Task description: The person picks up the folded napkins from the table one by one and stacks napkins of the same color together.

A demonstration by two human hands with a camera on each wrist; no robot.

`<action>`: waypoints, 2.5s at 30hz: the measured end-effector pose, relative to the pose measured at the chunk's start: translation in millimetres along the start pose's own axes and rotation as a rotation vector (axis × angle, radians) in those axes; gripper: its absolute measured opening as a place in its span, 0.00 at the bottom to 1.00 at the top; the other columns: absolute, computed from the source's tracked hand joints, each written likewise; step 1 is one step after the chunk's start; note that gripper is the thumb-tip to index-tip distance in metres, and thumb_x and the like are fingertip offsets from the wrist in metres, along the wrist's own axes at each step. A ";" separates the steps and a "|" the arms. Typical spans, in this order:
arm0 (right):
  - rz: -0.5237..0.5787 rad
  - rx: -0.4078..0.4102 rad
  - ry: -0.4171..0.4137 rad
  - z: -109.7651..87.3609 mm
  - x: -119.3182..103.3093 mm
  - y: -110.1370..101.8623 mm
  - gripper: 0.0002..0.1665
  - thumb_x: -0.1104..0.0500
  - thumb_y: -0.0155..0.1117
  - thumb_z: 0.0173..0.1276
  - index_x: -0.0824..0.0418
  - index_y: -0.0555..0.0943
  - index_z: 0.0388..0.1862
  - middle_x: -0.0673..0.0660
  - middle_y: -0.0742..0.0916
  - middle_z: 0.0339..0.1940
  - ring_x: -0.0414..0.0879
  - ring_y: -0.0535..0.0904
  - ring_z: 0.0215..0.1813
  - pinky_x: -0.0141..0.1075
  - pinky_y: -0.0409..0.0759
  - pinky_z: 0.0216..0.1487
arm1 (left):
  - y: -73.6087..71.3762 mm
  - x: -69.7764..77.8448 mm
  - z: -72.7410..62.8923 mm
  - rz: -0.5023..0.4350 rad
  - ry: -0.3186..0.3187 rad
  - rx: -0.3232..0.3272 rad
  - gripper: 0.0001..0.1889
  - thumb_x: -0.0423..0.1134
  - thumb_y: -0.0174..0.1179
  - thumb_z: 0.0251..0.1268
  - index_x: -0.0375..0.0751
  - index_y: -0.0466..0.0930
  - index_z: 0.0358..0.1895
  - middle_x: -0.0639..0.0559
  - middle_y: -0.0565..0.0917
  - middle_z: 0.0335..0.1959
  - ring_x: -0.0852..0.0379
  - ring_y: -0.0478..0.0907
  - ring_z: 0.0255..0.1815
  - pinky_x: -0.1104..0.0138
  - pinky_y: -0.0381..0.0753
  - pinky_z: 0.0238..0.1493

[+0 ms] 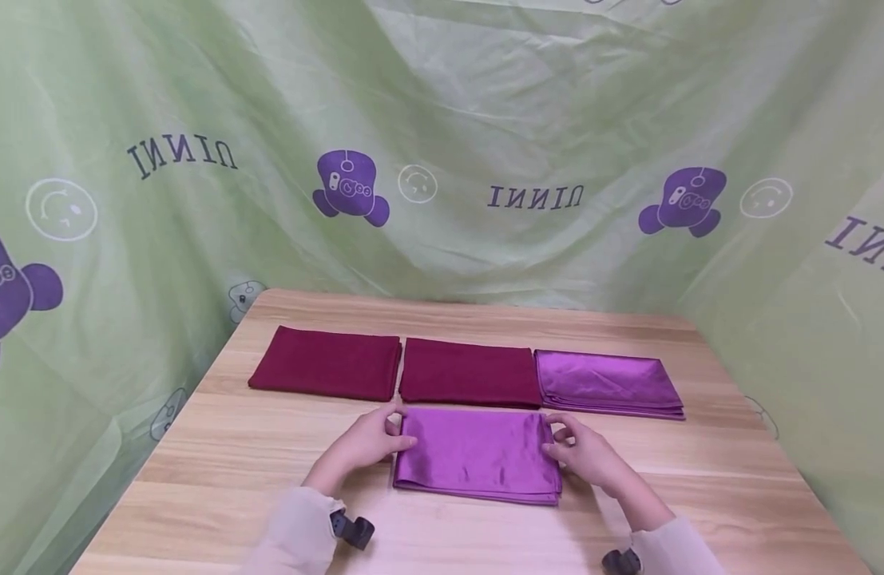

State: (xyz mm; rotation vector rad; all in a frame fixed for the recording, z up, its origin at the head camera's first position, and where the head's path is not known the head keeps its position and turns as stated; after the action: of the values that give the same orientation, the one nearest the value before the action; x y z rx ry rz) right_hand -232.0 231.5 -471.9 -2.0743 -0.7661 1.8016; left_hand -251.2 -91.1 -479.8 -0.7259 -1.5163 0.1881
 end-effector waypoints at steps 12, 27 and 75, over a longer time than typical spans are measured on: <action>0.336 -0.129 0.039 2.9 8.7 12.5 0.36 0.71 0.65 0.62 0.76 0.63 0.67 0.67 0.79 0.46 0.50 0.80 0.40 0.43 0.83 0.41 | 2.9 -2.5 -2.6 -0.191 -0.006 0.044 0.23 0.26 0.69 0.52 0.33 0.77 0.54 0.46 0.78 0.33 0.54 0.77 0.30 0.62 0.80 0.32; 0.333 -0.080 -0.001 3.8 2.2 12.7 0.35 0.74 0.68 0.55 0.74 0.69 0.63 0.71 0.73 0.52 0.53 0.78 0.43 0.41 0.82 0.42 | 10.6 2.3 4.5 -0.393 0.034 -0.032 0.24 0.26 0.68 0.54 0.32 0.75 0.56 0.44 0.77 0.36 0.55 0.78 0.31 0.64 0.81 0.32; 0.547 -0.059 -0.005 40.8 80.0 -171.0 0.46 0.78 0.58 0.62 0.36 0.69 0.69 0.60 0.57 0.66 0.41 0.75 0.45 0.34 0.79 0.42 | 145.9 120.7 159.1 -0.472 0.041 0.075 0.35 0.16 0.64 0.48 0.41 0.72 0.64 0.47 0.74 0.53 0.53 0.75 0.47 0.67 0.81 0.39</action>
State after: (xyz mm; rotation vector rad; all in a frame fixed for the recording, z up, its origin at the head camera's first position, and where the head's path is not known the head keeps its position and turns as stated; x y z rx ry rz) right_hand -300.2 411.2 -452.6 -2.4927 -0.2601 2.0621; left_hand -344.2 138.1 -474.2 -0.2964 -1.5889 -0.1247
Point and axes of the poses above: each hand's wrist, its own z-axis towards the middle knuckle, its own y-axis out of the palm, x = y × z, the point moved 8 cm from there along z, towards the middle knuckle
